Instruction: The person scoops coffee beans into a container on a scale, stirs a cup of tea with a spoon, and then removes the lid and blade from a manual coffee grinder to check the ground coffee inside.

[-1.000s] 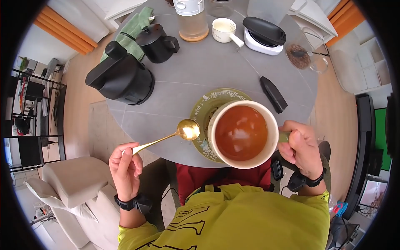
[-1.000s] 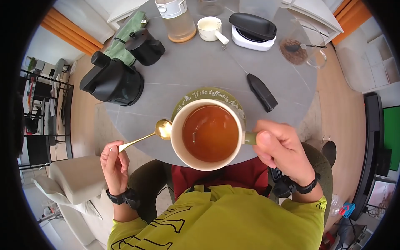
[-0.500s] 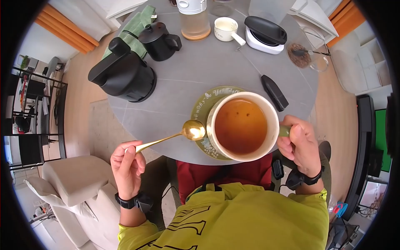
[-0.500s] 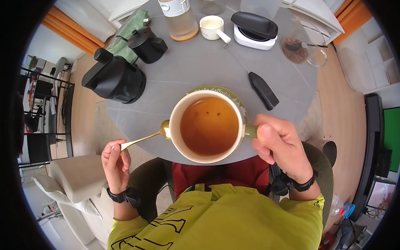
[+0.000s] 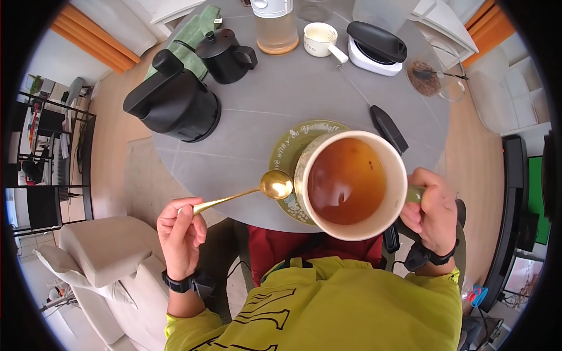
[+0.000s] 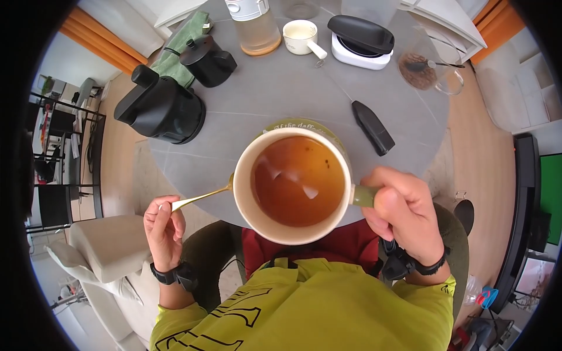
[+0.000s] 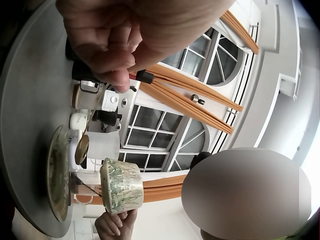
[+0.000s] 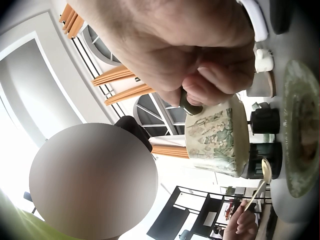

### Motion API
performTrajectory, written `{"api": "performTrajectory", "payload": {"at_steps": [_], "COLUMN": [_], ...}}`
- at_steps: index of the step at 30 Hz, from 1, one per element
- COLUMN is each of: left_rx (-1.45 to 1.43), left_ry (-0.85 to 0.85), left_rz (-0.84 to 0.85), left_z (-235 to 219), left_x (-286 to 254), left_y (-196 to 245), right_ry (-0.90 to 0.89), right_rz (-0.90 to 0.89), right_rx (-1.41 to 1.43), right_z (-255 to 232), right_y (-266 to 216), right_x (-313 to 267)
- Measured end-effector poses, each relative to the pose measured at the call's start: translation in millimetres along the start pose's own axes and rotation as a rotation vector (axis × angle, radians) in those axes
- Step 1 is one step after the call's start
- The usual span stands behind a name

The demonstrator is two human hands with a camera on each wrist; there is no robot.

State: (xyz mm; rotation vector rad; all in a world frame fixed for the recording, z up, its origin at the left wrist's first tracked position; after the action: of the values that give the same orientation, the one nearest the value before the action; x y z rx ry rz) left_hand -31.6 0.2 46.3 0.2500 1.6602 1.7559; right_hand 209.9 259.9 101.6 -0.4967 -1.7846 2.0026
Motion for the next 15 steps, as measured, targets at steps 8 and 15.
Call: {"api": "performTrajectory", "payload": {"at_steps": [8,15], "left_rx": [-0.024,-0.032], "left_ry": [-0.019,-0.025], "left_rz": [-0.021,-0.027], "left_z": [-6.8,-6.2], "left_x": [0.8,1.6], "left_y": [0.0,-1.2], "right_ry": [-0.01,-0.01], "right_rz": [-0.161,-0.332], "right_rx": [-0.118,-0.195], "right_z": [2.5,0.5], "right_y": [-25.9,-33.7], "right_x": [-1.9,3.9]}}
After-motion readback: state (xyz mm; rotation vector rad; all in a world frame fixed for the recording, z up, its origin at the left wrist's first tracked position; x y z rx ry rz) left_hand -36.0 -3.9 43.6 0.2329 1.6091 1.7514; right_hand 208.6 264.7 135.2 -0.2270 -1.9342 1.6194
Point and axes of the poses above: each hand's wrist, its own x-axis towards the middle knuckle, its own z-axis out of the palm, y = z × x, the point moved 2 cm from there along x, towards the middle knuckle, and after that the axes turned 7 degrees about -z, right-handed, at the moved point
